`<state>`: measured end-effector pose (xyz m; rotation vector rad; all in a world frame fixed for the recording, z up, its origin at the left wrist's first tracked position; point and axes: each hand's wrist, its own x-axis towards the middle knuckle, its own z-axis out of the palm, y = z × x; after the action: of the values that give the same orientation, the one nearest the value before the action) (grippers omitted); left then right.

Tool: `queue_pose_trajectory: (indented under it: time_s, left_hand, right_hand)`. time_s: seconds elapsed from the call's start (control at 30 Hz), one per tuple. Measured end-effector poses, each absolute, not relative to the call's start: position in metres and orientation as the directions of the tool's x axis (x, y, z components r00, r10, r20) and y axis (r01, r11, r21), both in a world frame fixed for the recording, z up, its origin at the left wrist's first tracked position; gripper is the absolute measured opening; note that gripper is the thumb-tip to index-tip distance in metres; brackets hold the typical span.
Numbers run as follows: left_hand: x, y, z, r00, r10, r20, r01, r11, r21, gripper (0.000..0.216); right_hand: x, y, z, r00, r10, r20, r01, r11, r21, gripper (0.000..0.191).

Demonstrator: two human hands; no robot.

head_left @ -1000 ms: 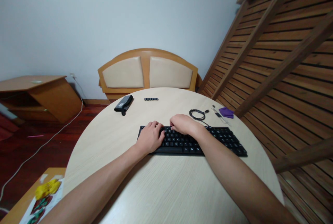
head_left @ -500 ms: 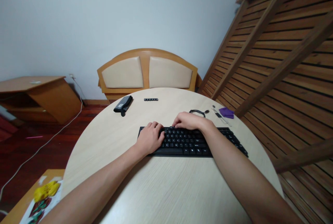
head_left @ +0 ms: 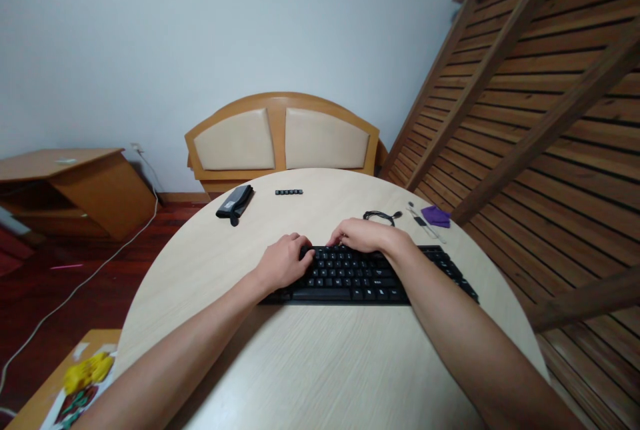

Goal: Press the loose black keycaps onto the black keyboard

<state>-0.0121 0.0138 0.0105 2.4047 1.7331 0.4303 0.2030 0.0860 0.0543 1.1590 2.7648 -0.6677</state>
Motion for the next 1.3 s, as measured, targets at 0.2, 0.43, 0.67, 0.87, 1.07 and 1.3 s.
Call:
queue_pose_trajectory:
  time_s: [0.2,0.43,0.67,0.87,1.07,1.3]
  left_hand:
    - [-0.033,0.074,0.014,0.247,0.956,0.159,0.935,-0.278,0.22,0.025]
    - [-0.047,0.148,0.008,0.259,0.935,0.242,0.955,-0.285,0.079,0.032]
    - [-0.046,0.204,-0.005,0.347,0.914,0.208,0.935,-0.356,0.004,0.056]
    - [-0.048,0.224,-0.02,0.371,0.914,0.162,0.927,-0.373,-0.017,0.056]
    - [-0.048,0.222,-0.029,0.397,0.9,0.18,0.917,-0.399,-0.027,0.051]
    - [-0.047,0.207,-0.025,0.429,0.882,0.197,0.9,-0.436,-0.008,0.047]
  right_hand:
    - [0.202,0.085,0.059,-0.707,0.662,-0.249,0.703,0.621,-0.346,0.035]
    - [0.2,0.08,0.065,-0.688,0.675,-0.267,0.72,0.591,-0.362,0.029]
    - [0.201,0.075,0.07,-0.687,0.683,-0.248,0.722,0.603,-0.34,0.027]
    - [0.201,0.076,0.07,-0.683,0.689,-0.242,0.724,0.598,-0.344,0.026]
    - [0.201,0.077,0.068,-0.694,0.681,-0.235,0.716,0.615,-0.33,0.025]
    - [0.201,0.077,0.067,-0.699,0.677,-0.232,0.71,0.617,-0.339,0.027]
